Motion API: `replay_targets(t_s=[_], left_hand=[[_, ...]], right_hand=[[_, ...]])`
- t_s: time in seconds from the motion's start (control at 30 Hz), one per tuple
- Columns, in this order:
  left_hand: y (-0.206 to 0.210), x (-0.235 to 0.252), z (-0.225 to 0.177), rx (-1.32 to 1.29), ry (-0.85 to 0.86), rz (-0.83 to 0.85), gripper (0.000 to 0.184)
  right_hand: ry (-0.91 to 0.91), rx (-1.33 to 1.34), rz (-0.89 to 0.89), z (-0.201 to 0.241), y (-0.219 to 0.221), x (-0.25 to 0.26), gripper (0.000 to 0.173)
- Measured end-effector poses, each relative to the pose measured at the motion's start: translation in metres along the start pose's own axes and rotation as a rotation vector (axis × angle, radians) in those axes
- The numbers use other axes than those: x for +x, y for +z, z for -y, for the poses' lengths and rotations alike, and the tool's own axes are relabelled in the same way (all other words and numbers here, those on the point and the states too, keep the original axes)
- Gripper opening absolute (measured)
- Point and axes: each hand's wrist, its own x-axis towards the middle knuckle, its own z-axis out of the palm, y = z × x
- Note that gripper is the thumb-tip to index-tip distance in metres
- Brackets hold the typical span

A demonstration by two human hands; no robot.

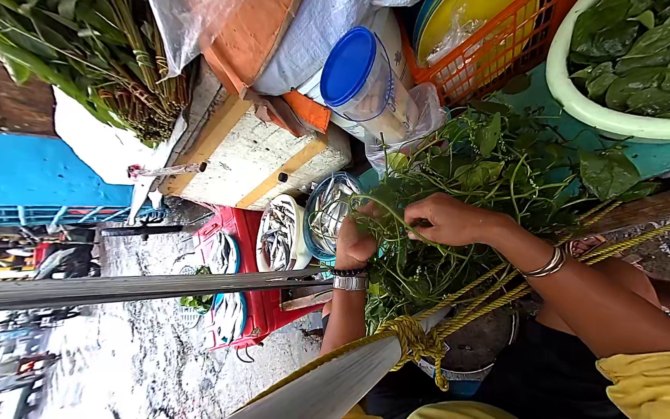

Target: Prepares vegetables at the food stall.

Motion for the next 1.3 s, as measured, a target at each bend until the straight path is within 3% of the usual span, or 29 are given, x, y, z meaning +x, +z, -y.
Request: replay_targets(t_s=[0.07,0.27,0.53,0.73,0.83,0.93,1.03,1.13,1.3], left_hand=[[0.004,-0.008,-0.002,0.085,0.046,-0.018,0.020],[-0.013,-0.021,-0.017,0.491,0.156,0.181,0.041],[-0.039,-0.032,-0.011,0.586,0.470,0.362,0.040],[-0.031,-0.039,-0.007,0.828,0.568,0.332,0.040],[-0.022,-0.037,-0.008,0.914,0.556,0.288,0.030],[-0.015,-0.032,-0.008,0.859,0.556,0.277,0.016],[-0.006,-0.032,-0.009,0.677,0.490,0.198,0.014],[0.005,-0.039,-0.014,0.500,0.421,0.157,0.017],[0.016,-0.044,-0.013,0.471,0.398,0.189,0.014]], right_hand=[[0.077,-0.019,0.041,0.001,-0.006,0.000,0.008],[0.193,-0.166,0.085,0.000,-0.008,0.002,0.014],[0.287,-0.214,0.084,0.000,-0.009,0.005,0.015],[0.172,-0.070,0.021,0.001,-0.014,0.001,0.015],[0.160,0.067,-0.084,0.015,-0.012,-0.011,0.011],[0.111,0.249,-0.223,0.008,-0.007,-0.027,0.011],[0.040,0.466,-0.344,-0.001,-0.014,-0.014,0.009],[0.046,0.595,-0.332,-0.007,-0.017,-0.006,0.012],[0.009,0.626,-0.339,-0.005,-0.013,-0.006,0.020]])
